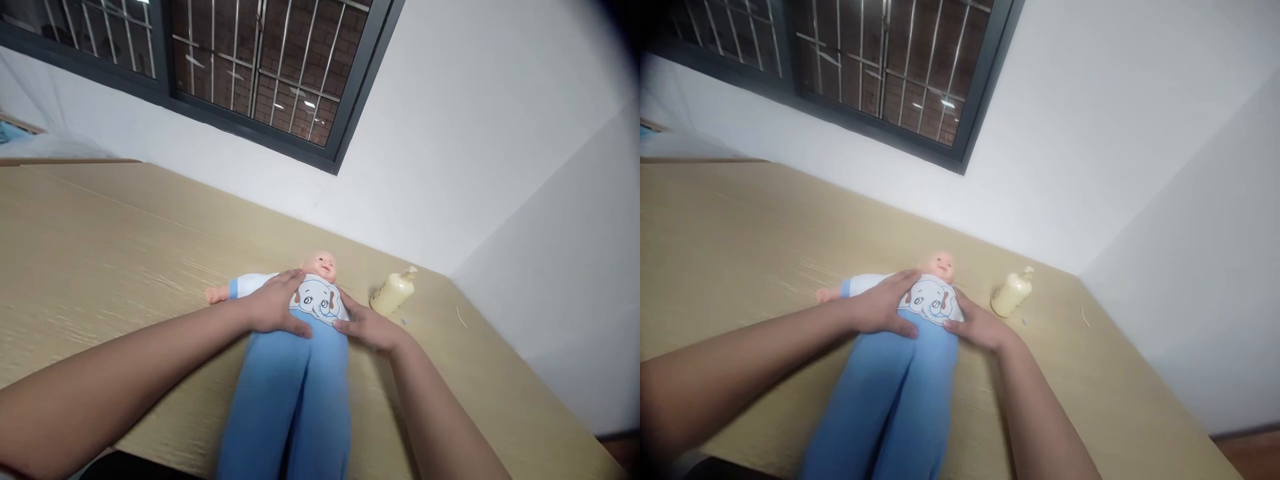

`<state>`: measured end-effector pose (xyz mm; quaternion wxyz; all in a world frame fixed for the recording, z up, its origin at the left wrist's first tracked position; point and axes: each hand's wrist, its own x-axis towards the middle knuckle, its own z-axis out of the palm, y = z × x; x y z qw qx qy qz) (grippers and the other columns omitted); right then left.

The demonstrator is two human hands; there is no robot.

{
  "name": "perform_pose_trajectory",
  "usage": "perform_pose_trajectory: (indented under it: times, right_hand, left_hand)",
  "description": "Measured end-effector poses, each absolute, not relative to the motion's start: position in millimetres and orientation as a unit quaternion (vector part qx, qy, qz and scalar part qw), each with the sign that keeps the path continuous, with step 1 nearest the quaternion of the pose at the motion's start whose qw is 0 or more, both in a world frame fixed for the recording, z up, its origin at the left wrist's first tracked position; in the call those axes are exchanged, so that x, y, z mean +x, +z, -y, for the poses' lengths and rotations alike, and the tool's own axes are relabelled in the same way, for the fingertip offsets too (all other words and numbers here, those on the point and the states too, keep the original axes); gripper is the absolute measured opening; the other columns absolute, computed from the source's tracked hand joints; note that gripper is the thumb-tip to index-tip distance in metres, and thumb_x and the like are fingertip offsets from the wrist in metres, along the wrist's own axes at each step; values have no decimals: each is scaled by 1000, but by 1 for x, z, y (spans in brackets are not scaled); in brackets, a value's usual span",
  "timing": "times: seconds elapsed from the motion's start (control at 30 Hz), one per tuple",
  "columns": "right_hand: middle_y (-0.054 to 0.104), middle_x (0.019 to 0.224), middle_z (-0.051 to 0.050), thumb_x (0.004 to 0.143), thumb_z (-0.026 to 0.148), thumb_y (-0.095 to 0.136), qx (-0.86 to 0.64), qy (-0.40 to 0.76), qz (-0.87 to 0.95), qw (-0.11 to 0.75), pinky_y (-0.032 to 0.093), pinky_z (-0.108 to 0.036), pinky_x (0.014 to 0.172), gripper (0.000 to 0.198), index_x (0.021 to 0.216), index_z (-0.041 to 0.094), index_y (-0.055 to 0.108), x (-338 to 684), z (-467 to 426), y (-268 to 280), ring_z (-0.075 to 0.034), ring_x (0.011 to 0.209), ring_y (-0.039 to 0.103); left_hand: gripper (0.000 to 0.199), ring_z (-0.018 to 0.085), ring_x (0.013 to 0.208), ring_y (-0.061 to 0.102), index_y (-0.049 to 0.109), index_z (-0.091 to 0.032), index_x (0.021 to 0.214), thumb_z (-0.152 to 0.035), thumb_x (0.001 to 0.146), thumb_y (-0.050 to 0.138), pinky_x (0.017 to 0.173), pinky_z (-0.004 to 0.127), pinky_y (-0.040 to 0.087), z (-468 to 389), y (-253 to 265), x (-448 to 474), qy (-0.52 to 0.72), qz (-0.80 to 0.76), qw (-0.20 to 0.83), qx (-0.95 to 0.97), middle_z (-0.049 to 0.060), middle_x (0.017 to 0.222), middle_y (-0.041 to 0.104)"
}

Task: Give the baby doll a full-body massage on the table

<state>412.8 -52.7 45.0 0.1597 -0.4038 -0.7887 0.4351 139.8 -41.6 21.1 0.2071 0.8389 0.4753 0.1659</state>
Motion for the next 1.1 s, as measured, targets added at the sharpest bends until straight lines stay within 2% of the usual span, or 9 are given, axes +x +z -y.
perform_pose_trajectory:
  times: [0.17, 0.23, 0.33, 0.4, 0.47, 0.57, 0.77, 0.97, 1.1]
  right_hand:
    - [33, 163, -1, 85, 54, 72, -408, 452, 775, 169, 32, -49, 121, 89, 158, 36, 23, 417, 50, 39, -28, 147, 37]
    - [35, 162, -3, 85, 54, 72, -406, 448, 778, 169, 33, -50, 120, 90, 158, 34, 23, 416, 50, 39, -29, 145, 40]
    - [34, 163, -3, 85, 53, 72, -407, 439, 783, 169, 31, -50, 121, 90, 158, 35, 24, 414, 50, 40, -29, 147, 37]
    - [33, 163, -1, 84, 52, 74, -408, 431, 787, 168, 29, -49, 122, 89, 157, 37, 25, 414, 49, 41, -28, 149, 33]
    - [32, 163, 0, 84, 52, 74, -405, 428, 791, 166, 28, -49, 122, 87, 156, 39, 26, 414, 49, 43, -28, 150, 31]
    - [31, 164, -2, 84, 53, 73, -395, 429, 795, 169, 29, -51, 122, 88, 157, 36, 26, 414, 49, 43, -29, 149, 33]
    - [38, 160, -5, 84, 53, 73, -382, 452, 787, 173, 36, -52, 117, 90, 157, 35, 24, 413, 51, 41, -30, 143, 41]
    - [36, 161, -5, 83, 54, 74, -393, 442, 786, 179, 35, -53, 118, 88, 156, 35, 28, 411, 52, 44, -32, 145, 39]
    - [39, 159, -5, 83, 55, 73, -394, 427, 791, 192, 37, -52, 117, 85, 155, 35, 31, 411, 53, 42, -32, 143, 41]
  left_hand:
    - [128, 40, 152, 16, 24, -14, 160, -78, 61, 74, 122, 54, 22, 48, 28, 141, 191, -441, 156, 863, 19, 166, 20]
    - [113, 39, 152, 17, 30, -15, 158, -71, 69, 73, 123, 53, 18, 54, 33, 145, 192, -382, 114, 897, 17, 166, 23]
    - [86, 33, 152, 23, 35, -15, 156, -50, 83, 66, 125, 49, 11, 63, 37, 155, 171, -271, 69, 945, 14, 163, 31]
    - [79, 31, 151, 26, 37, -16, 155, -48, 88, 61, 125, 49, 10, 67, 35, 160, 160, -231, 71, 957, 13, 160, 37]
    - [82, 34, 150, 28, 38, -16, 155, -59, 88, 58, 124, 51, 14, 66, 33, 162, 159, -238, 92, 954, 14, 160, 37]
    - [97, 35, 151, 26, 33, -16, 158, -71, 83, 59, 123, 49, 20, 62, 30, 159, 163, -286, 124, 936, 14, 164, 29]
    - [119, 38, 154, 8, 14, -9, 162, -82, 77, 56, 123, 52, 16, 57, 30, 149, 140, -391, 168, 894, 19, 167, 9]
    - [126, 42, 152, 16, 11, -16, 162, -83, 68, 62, 120, 54, 23, 42, 32, 133, 129, -439, 210, 864, 20, 167, 15]
    - [140, 42, 153, 12, 6, -14, 163, -86, 58, 67, 122, 54, 17, 35, 39, 124, 61, -454, 219, 861, 21, 167, 9]
